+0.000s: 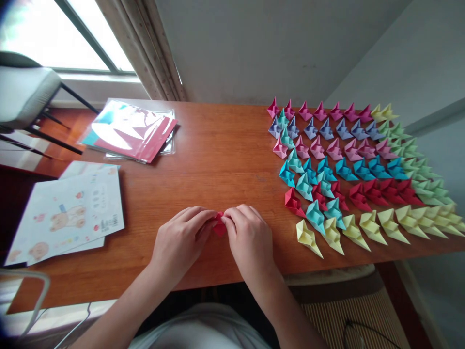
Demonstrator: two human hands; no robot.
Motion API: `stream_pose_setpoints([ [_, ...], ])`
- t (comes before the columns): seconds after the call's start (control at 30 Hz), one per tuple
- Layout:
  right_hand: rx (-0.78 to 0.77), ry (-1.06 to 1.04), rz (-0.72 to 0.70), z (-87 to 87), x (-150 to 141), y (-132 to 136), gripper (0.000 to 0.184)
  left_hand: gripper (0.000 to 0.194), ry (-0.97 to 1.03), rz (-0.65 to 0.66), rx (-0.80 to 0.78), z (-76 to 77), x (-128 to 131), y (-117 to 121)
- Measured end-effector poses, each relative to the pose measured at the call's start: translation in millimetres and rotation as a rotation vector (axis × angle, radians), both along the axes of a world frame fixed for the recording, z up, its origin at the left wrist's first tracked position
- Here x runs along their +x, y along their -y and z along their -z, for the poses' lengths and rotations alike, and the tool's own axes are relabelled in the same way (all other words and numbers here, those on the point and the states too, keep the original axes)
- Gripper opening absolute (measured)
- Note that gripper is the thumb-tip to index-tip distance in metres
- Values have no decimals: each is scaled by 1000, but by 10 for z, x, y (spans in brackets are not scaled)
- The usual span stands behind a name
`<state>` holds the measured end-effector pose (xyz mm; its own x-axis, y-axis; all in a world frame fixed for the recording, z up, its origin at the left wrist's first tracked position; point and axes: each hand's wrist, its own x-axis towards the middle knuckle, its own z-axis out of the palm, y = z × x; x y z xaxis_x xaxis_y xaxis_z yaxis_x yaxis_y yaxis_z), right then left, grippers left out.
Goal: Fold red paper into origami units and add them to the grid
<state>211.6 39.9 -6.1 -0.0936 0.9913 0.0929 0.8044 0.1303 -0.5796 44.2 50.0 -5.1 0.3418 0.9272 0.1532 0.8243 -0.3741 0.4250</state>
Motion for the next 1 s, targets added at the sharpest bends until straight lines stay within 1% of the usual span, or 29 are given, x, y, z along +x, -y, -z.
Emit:
stream_pose_setpoints([
  [0.1,22,41,-12,4,-34,-3,16,12,-7,4,-29,-8,1,-13],
  [0.23,59,91,7,40,-80,34,18,13,-2,9,-56,2,-9,-24],
  [0.3,75,72,10,63,-79,58,17,12,17,8,-61,8,-19,-28],
  [0.43,71,-37,0,74,-20,104,11,12,95,23,-82,13,-49,-25],
  [0.5,75,-54,-13,58,10,136,10,11,133,49,-94,19,-70,-19],
  [0.63,145,-5,-41,33,32,211,17,12,187,135,-66,48,-124,-10],
  [0.8,177,47,-85,59,45,251,16,12,112,243,31,53,-172,-9],
  [0.87,186,58,-88,67,50,252,15,11,78,266,47,38,-178,-11],
  [1.0,188,92,-50,46,32,266,14,10,37,280,53,21,-180,-14],
])
